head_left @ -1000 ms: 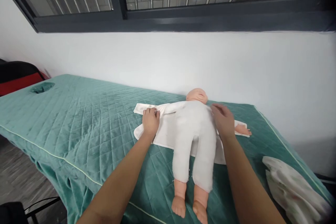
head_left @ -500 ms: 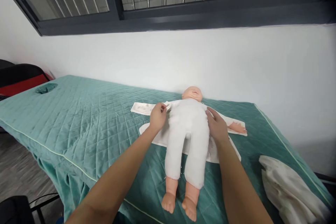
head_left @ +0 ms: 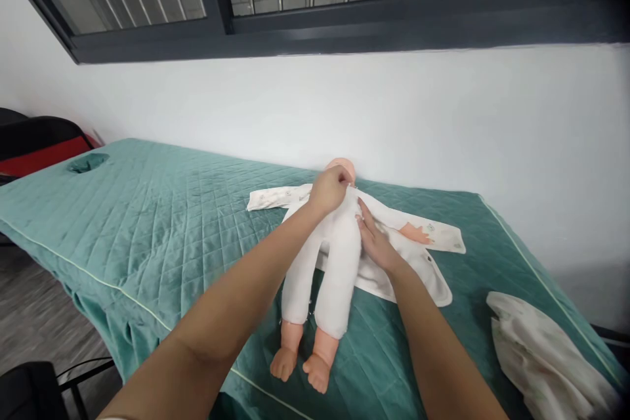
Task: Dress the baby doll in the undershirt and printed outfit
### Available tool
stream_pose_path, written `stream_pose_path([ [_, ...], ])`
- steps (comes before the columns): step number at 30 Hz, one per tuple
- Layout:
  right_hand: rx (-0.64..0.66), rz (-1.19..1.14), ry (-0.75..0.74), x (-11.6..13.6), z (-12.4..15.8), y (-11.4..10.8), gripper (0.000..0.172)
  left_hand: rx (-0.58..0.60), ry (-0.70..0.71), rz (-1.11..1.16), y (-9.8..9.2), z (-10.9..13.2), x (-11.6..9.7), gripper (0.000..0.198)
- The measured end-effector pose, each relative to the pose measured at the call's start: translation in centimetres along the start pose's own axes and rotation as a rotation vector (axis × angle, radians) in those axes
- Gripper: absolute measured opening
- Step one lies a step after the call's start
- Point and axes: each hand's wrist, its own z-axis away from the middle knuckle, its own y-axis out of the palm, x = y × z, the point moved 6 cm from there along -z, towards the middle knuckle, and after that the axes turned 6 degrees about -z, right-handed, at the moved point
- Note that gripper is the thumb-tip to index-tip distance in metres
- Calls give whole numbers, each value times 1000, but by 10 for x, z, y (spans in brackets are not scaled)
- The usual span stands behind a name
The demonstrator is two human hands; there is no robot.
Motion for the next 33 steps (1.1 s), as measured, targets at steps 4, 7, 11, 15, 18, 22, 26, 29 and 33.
stream_pose_path([
  [4,29,-14,17,-6,-1,3,81,89,91,-325,10,29,-17,22],
  [7,28,-27,4,-5,0,1,80,38,192,-340,-2,61,-26,27],
  [11,5,-43,15,-6,0,-2,78,-111,272,-229,-37,100,-13,34],
  [15,-1,-53,19,-6,-1,-2,76,19,44,-183,-56,116,41,59],
  [18,0,-62,17,-4,-1,-1,77,88,-167,-112,-63,121,75,53],
  [22,-3,-59,18,-2,1,-3,76,77,-358,46,-62,122,93,47],
  [26,1,-53,39,-3,2,-4,76,189,-397,354,-41,125,95,45],
  [29,7,-36,44,-1,3,-4,76,85,-395,370,-42,129,97,41],
  [33,1,-40,38,0,3,-4,75,-101,-160,-34,-55,133,73,17],
])
